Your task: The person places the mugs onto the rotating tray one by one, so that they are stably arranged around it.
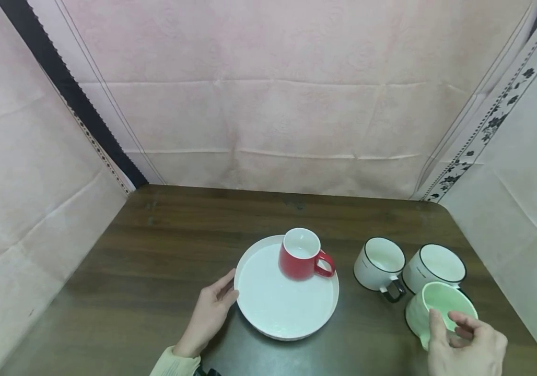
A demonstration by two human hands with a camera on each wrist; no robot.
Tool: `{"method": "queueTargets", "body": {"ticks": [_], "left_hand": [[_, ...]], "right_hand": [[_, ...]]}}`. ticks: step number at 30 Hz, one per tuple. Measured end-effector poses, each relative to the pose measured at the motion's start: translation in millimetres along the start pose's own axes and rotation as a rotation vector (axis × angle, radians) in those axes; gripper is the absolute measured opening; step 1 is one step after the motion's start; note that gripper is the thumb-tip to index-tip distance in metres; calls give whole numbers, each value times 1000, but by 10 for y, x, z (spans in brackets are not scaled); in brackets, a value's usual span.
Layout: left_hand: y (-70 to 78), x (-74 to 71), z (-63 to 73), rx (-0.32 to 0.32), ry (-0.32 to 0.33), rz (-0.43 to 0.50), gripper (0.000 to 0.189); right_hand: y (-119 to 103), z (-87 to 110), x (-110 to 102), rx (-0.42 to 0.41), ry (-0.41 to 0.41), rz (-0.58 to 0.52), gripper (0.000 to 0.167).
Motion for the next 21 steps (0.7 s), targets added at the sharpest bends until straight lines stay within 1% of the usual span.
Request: {"method": "queueTargets", "body": {"ticks": [1, 3, 5, 7, 10, 12, 17, 21], "left_hand": [[1, 2, 0, 0, -2, 0, 50], [-4, 4, -1, -4, -5, 2, 50], [-8, 8, 1, -6, -9, 8, 50], [-13, 13, 0, -8, -12, 15, 50], [-11, 15, 2, -8, -7, 23, 50], [-11, 11, 4, -11, -1, 22, 51], [-15, -5, 11, -17, 7, 14, 51], [-12, -5, 15, -18, 7, 8, 51]], "right_hand": [[57, 3, 33, 13, -27, 22, 19], [150, 12, 105, 30, -74, 70, 30], [228, 23, 171, 42, -101, 99, 43], [294, 29, 220, 50, -119, 117, 49], [340, 9, 262, 29, -129, 105, 50], [352, -13, 290, 12, -153, 108, 49], [387, -58, 381, -9, -215, 157, 48], [414, -79, 412, -19, -222, 170, 45]]}}
Point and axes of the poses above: each hand's wrist, its own z-axis away from the middle knuckle, its own x-axis out of the palm, y = z × x, the point moved 10 cm from there along -z, towards the middle knuckle, and after that the axes turned 15 degrees about z, right-handed, at the moved point
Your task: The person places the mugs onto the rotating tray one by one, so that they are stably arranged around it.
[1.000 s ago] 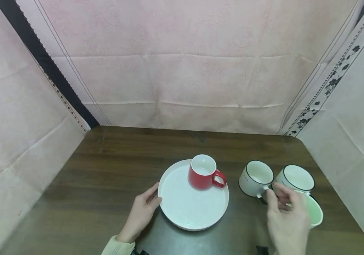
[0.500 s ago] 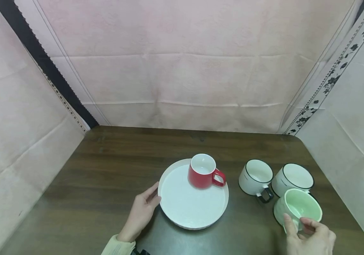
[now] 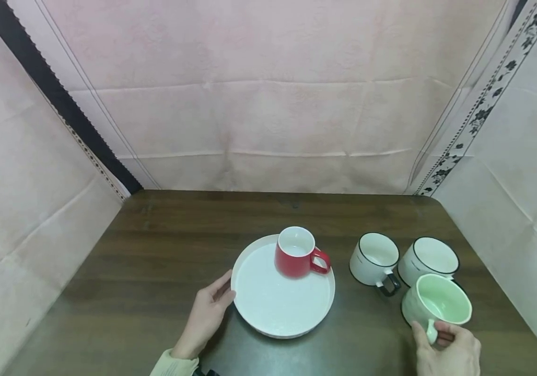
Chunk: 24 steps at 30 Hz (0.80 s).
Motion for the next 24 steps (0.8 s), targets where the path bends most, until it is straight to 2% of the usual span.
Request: {"method": "queueTargets", "body": {"ticks": [4, 8, 12, 19, 24], "left_hand": [[-15, -5, -5, -9, 8, -9, 50], [-22, -10, -14, -12, 13, -9, 50], [-14, -16, -15, -3, 10, -5, 50], [5, -22, -16, 15, 11, -5, 49], [4, -21, -26, 24, 13, -13, 49]], "right_hand": [[62, -12, 23, 23, -18, 4, 43], [143, -39, 60, 74, -45, 19, 51], [176, -56, 67, 86, -60, 42, 57], [156, -67, 62, 40, -89, 124, 60], [135, -45, 18, -8, -57, 154, 58]]}}
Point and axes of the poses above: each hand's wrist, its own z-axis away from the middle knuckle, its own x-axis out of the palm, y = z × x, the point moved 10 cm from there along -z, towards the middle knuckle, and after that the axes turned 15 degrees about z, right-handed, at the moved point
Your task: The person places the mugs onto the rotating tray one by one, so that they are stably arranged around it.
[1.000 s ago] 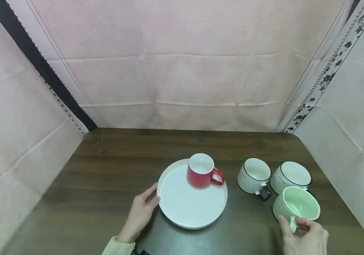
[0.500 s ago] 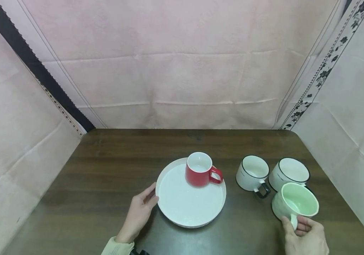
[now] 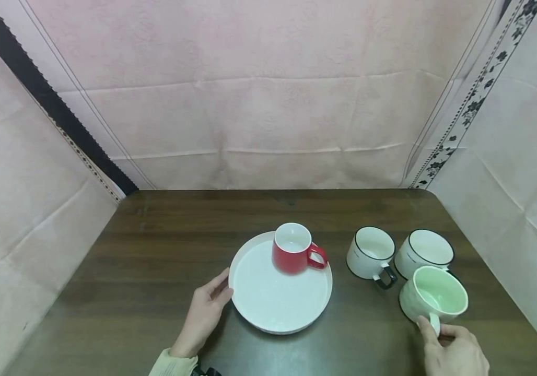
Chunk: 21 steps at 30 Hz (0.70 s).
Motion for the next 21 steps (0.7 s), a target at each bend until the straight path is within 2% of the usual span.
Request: {"method": "queueTargets", "body": {"ticks": [2, 7, 10, 16, 21], "left_hand": [[1, 2, 1, 2, 0, -2, 49], [1, 9, 6, -1, -3, 2, 49], [-1, 5, 7, -5, 1, 7, 49], [-6, 2, 11, -16, 2, 9, 49], [-9, -8, 11, -15, 8, 4, 49]], "right_hand": [[9, 11, -21, 4, 11, -2, 57], [80, 36, -56, 92, 5, -47, 58], [111, 35, -127, 131, 32, -61, 56], [170, 18, -209, 170, 81, -66, 54], [229, 0, -251, 171, 140, -148, 52]]}}
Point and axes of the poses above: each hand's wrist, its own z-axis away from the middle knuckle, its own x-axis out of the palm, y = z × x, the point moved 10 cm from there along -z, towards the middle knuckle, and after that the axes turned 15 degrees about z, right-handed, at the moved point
